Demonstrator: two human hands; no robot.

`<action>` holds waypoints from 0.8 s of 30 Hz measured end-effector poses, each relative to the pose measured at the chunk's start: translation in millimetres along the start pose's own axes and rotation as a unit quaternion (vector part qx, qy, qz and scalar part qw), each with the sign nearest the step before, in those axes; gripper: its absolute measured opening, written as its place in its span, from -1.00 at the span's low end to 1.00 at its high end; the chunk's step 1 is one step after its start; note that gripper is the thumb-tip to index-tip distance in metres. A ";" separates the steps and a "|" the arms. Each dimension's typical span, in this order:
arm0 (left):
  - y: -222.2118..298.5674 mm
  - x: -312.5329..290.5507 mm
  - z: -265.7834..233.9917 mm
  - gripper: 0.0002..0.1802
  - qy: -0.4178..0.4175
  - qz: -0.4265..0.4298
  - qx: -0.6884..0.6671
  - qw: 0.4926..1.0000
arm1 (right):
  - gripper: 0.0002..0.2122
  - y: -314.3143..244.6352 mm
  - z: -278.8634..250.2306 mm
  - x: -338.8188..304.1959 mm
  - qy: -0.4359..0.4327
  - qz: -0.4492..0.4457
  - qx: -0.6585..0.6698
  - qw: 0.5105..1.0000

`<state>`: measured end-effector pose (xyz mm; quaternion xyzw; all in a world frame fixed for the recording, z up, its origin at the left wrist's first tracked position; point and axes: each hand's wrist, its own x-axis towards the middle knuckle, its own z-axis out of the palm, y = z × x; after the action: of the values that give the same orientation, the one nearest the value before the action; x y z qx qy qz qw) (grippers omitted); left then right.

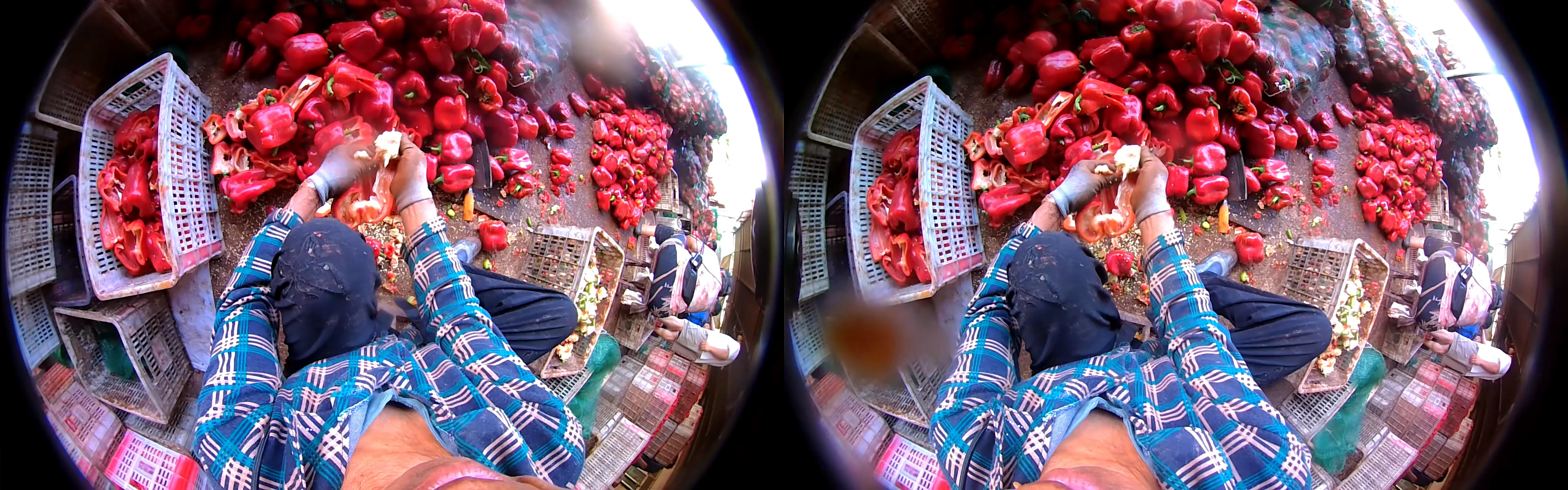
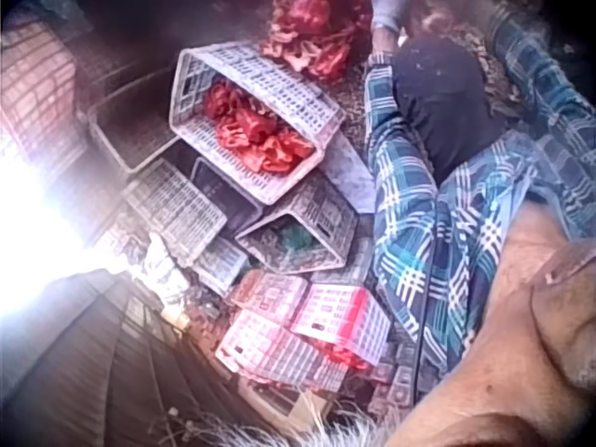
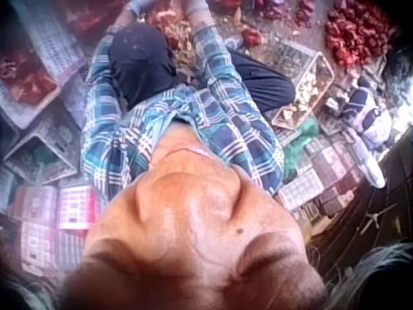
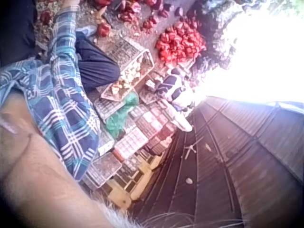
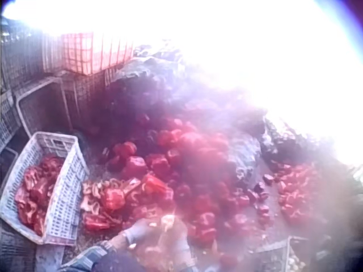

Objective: The person removes the cores and seeds from red bell peppers by hand and with a cleaver, then sorts the peppers into plastic crates.

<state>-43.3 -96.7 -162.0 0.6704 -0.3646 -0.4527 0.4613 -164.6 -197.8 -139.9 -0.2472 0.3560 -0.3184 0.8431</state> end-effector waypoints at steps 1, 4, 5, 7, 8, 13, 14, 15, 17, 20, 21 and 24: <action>7.9 -2.3 -3.4 -0.85 0.020 0.003 0.052 0.998 | -0.69 -4.4 -3.0 3.0 -0.019 0.036 0.031 0.999; 5.3 0.6 -5.2 -0.87 -0.021 -0.027 -0.052 0.998 | -0.69 0.3 -2.6 11.9 -0.002 0.056 -0.023 0.998; 7.0 -1.6 -4.9 -0.87 -0.055 -0.040 -0.132 0.989 | -0.69 0.4 -4.0 13.3 -0.004 0.077 -0.032 0.996; 8.2 -8.2 -3.1 -0.66 -0.114 -0.025 -0.306 0.945 | -0.74 1.4 -9.4 13.3 -0.075 0.131 -0.015 0.988; 3.9 -4.9 -3.8 -0.61 -0.146 -0.025 -0.302 0.942 | -0.75 2.0 -11.7 14.1 -0.084 0.129 -0.036 0.987; -5.4 -10.3 8.0 -0.56 -0.104 -0.019 -0.208 0.972 | -0.79 5.2 2.9 1.9 -0.013 0.075 -0.168 0.983; -19.9 -4.1 11.3 -0.49 -0.080 -0.054 -0.233 0.968 | -0.79 4.3 7.9 1.6 -0.005 0.057 -0.192 0.980; -16.9 -2.9 10.5 -0.49 -0.078 -0.042 -0.220 0.972 | -0.79 3.6 10.3 0.0 0.012 0.009 -0.238 0.971; -11.4 -1.4 8.6 -0.49 -0.073 -0.018 -0.194 0.978 | -0.79 2.9 15.5 -3.7 0.046 -0.086 -0.326 0.940; 0.9 -4.7 11.5 -0.64 -0.072 -0.017 -0.129 0.989 | -0.76 4.3 5.6 -5.7 0.053 -0.092 -0.334 0.937; 12.0 -9.0 10.8 -0.69 -0.061 -0.010 -0.112 0.992 | -0.76 2.3 2.2 -4.7 0.044 -0.094 -0.345 0.933; 10.5 -11.5 -2.9 -0.69 -0.068 0.000 -0.070 0.995 | -0.72 -24.8 -5.4 -2.3 -0.099 -0.093 -0.434 0.891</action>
<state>-45.1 -88.6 -148.5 0.6036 -0.3627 -0.5218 0.4815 -178.9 -214.0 -126.3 -0.6507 0.3487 -0.1833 0.6491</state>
